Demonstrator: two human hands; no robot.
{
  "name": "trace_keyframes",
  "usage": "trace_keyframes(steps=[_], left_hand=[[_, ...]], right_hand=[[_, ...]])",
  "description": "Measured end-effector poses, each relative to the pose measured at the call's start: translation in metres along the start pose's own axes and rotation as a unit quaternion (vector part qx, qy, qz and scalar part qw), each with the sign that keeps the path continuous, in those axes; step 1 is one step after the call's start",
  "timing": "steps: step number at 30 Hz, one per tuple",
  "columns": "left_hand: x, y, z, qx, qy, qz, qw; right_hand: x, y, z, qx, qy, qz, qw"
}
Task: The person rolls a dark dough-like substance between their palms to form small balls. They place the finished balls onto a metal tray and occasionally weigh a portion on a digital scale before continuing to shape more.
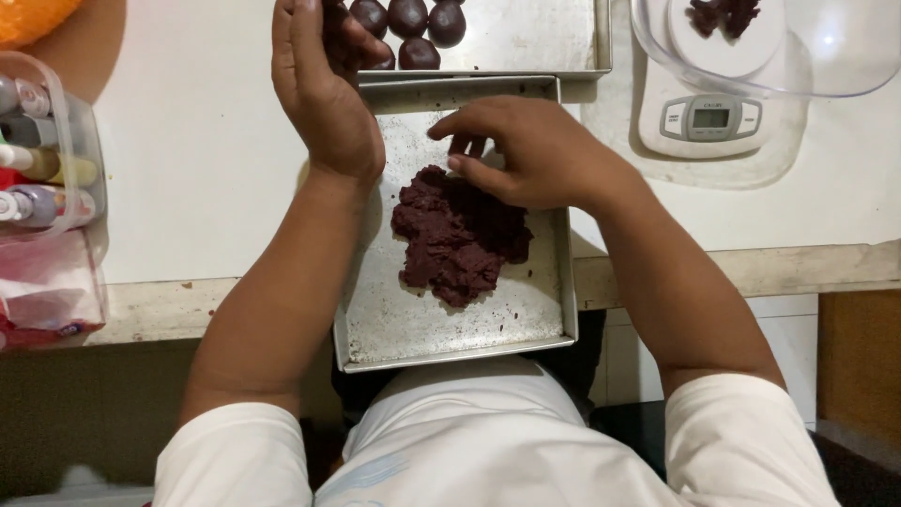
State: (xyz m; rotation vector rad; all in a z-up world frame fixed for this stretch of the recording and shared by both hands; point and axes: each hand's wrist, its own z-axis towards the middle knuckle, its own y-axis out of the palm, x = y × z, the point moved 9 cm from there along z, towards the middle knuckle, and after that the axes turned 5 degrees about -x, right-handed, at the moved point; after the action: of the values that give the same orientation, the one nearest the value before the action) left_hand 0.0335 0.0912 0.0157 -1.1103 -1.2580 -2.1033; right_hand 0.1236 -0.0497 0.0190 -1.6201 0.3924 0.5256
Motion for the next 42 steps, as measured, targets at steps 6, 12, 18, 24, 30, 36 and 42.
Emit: trace_keyframes(steps=[6,12,18,24,30,36,42], left_hand=[[-0.005,-0.003,-0.003,0.014,-0.033,0.000,0.999],[-0.008,-0.002,-0.003,0.012,-0.047,-0.008,0.999],[-0.005,-0.007,-0.001,0.035,-0.047,0.024,0.998],[-0.003,-0.005,-0.001,0.021,-0.033,0.035,0.999],[-0.004,-0.008,-0.001,0.042,-0.050,0.013,0.998],[-0.005,-0.009,-0.001,0.036,-0.046,0.022,0.998],[-0.004,-0.008,-0.001,0.040,-0.050,0.026,0.998]], right_hand=[[-0.006,0.024,0.007,0.105,-0.144,0.062,0.982],[0.001,0.016,-0.004,0.169,-0.168,0.039,0.970],[-0.017,-0.012,-0.025,0.283,-0.237,0.049,0.928],[-0.019,-0.016,-0.034,0.284,-0.219,0.039,0.933],[-0.012,0.002,-0.021,0.273,-0.191,0.050,0.942],[-0.003,0.016,-0.016,0.234,-0.158,-0.009,0.959],[-0.003,0.015,-0.018,0.241,-0.172,-0.010,0.955]])
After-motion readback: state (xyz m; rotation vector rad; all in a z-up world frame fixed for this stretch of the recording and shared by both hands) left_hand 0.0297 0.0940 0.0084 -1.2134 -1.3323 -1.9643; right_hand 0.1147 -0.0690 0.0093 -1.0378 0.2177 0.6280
